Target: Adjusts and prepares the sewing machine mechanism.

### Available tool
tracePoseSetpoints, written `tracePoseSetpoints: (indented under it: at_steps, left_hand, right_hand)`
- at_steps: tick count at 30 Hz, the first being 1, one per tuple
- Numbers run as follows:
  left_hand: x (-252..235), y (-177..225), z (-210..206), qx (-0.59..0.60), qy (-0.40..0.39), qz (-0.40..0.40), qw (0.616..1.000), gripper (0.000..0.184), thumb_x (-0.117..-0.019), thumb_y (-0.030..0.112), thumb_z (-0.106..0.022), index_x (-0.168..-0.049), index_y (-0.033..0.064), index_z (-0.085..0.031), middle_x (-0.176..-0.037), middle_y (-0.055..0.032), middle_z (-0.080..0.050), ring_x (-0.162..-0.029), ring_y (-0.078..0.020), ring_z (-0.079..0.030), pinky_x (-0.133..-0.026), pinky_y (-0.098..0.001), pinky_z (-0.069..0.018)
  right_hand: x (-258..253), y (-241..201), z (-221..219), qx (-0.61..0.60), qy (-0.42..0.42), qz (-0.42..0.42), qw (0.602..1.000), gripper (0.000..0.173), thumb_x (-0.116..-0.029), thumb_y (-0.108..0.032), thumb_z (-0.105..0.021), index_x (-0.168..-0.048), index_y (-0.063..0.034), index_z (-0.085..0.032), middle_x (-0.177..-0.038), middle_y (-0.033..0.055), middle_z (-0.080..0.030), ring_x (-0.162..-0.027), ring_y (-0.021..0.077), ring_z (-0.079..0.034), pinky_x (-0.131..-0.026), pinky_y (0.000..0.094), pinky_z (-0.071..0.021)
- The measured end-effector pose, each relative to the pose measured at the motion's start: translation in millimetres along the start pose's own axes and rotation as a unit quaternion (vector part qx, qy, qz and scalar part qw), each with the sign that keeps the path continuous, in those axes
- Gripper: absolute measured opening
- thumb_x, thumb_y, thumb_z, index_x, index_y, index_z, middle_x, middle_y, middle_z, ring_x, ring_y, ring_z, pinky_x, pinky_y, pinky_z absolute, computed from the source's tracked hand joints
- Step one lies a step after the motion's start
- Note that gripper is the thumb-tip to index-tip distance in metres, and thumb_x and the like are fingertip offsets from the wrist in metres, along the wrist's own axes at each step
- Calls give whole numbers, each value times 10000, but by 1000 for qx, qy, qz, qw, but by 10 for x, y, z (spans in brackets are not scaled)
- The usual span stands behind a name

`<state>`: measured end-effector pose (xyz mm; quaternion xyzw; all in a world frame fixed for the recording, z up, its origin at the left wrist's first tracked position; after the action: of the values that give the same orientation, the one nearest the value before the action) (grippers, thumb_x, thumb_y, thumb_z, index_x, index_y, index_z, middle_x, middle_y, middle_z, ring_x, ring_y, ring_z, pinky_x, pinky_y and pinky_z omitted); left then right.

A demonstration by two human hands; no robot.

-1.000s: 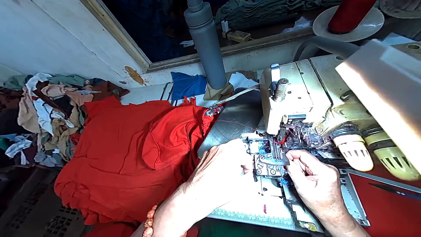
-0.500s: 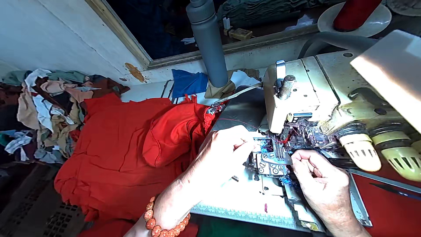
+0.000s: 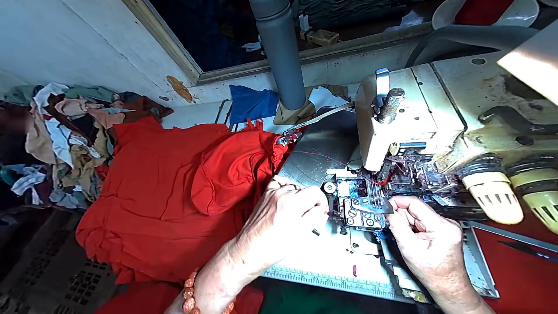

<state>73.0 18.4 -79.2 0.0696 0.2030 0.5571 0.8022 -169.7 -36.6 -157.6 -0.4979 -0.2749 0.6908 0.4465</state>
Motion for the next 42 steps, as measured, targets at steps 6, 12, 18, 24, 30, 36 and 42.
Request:
tracePoseSetpoints:
  at_steps: [6, 12, 18, 24, 30, 36, 42]
  left_hand:
    - [44, 65, 26, 209, 22, 107, 972, 73, -958, 219, -688, -990, 157, -709, -769, 62, -628, -606, -16, -557, -516, -167, -469]
    - [-72, 126, -117, 352, 31, 114, 929, 111, -978, 119, -616, -1044, 97, -702, -675, 18, -617, -525, -32, -549, -456, -154, -457]
    - [-187, 362, 203, 107, 30, 69, 991, 107, -909, 151, -694, -1008, 111, -704, -825, 20, -649, -674, -69, -601, -600, -222, -513]
    - [-259, 529, 156, -98, -79, 78, 989, 123, -876, 206, -710, -851, 90, -741, -810, -47, -610, -703, -164, -633, -623, -322, -530]
    - [-234, 489, -1, -137, -34, 88, 986, 116, -841, 220, -701, -777, 123, -711, -835, -44, -610, -714, -173, -641, -571, -338, -529]
    - [-260, 835, 362, -136, -123, 135, 974, 116, -903, 77, -660, -961, 37, -752, -969, -117, -707, -873, -244, -685, -736, -388, -536]
    - [-197, 955, 545, -94, -221, 146, 960, 231, -941, -30, -578, -1135, -78, -694, -1127, -208, -694, -978, -285, -678, -974, -433, -460]
  right_hand:
    - [0, 17, -9, 12, 8, -1, 1000, 174, -911, -153, -550, -906, -44, -686, -612, -102, -490, -505, -82, -394, -464, 102, -340]
    - [16, 73, 13, 2, -1, -13, 1000, 157, -893, -129, -567, -926, -39, -692, -644, -84, -532, -530, -71, -434, -489, 99, -375]
    - [0, 68, 9, 8, 0, -10, 1000, 175, -880, -126, -559, -933, -32, -697, -622, -86, -512, -513, -73, -414, -479, 93, -361]
    - [-6, 76, 7, 13, -1, -5, 1000, 161, -873, -133, -563, -923, -48, -690, -621, -98, -493, -507, -71, -395, -470, 96, -341]
    - [-20, 42, 11, 9, 4, -8, 1000, 155, -880, -126, -575, -931, -34, -690, -641, -86, -520, -528, -86, -417, -490, 77, -355]
    - [-35, -1, -6, 9, 5, -20, 1000, 165, -889, -127, -565, -938, -36, -694, -631, -96, -523, -516, -92, -415, -478, 81, -356]
    - [-34, -28, -19, -9, 8, -10, 1000, 144, -889, -122, -573, -901, -26, -679, -670, -82, -543, -543, -105, -435, -500, 58, -368]
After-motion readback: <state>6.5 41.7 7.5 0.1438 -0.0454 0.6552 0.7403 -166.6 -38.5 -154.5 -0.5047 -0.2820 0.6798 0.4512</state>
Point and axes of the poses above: each hand's wrist, its own x-axis away from the middle knuckle, its own z-axis out of the back of the hand, y = z × x, the point moved 1 cm from there along -x, towards the middle knuckle
